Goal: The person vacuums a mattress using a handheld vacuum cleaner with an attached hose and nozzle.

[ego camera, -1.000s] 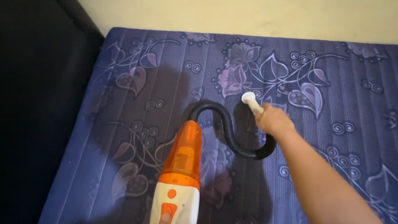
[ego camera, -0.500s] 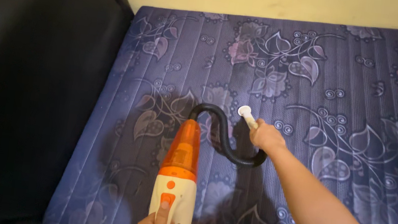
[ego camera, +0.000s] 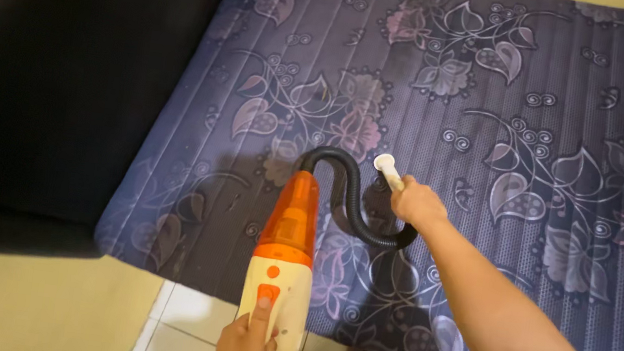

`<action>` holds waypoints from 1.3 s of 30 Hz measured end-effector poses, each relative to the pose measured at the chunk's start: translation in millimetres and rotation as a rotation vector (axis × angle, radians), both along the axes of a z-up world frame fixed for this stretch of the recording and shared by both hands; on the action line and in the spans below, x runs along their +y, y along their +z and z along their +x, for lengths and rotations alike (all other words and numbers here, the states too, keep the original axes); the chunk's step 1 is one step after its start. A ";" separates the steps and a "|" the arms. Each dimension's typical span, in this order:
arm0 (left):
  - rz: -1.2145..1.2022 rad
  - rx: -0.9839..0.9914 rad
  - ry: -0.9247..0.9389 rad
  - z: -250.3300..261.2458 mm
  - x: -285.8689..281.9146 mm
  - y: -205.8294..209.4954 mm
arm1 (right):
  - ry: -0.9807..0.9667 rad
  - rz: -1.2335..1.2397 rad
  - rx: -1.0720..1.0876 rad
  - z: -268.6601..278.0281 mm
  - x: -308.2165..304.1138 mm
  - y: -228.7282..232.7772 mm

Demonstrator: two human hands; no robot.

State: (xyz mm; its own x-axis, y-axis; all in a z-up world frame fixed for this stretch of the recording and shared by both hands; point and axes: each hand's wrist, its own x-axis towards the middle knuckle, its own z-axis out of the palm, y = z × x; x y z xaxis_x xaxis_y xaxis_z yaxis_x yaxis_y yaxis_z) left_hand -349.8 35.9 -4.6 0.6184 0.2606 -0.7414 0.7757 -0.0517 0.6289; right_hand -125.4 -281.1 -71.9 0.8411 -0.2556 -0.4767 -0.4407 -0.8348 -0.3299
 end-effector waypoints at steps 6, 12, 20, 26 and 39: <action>-0.004 0.049 0.038 -47.1 24.3 -8.5 | 0.008 -0.009 0.017 -48.9 18.8 -18.7; -0.052 0.014 0.057 -104.1 56.2 -5.4 | 0.034 -0.017 -0.062 -129.1 48.8 -37.1; -0.050 -0.027 0.017 -187.0 94.2 -8.4 | -0.025 0.008 -0.055 -236.7 90.4 -38.5; -0.015 0.049 -0.004 -221.3 109.5 -14.8 | -0.003 0.048 -0.072 -307.5 119.7 -38.0; -0.063 0.088 0.066 -243.7 125.0 -22.4 | -0.034 0.042 -0.008 -364.1 166.5 -8.3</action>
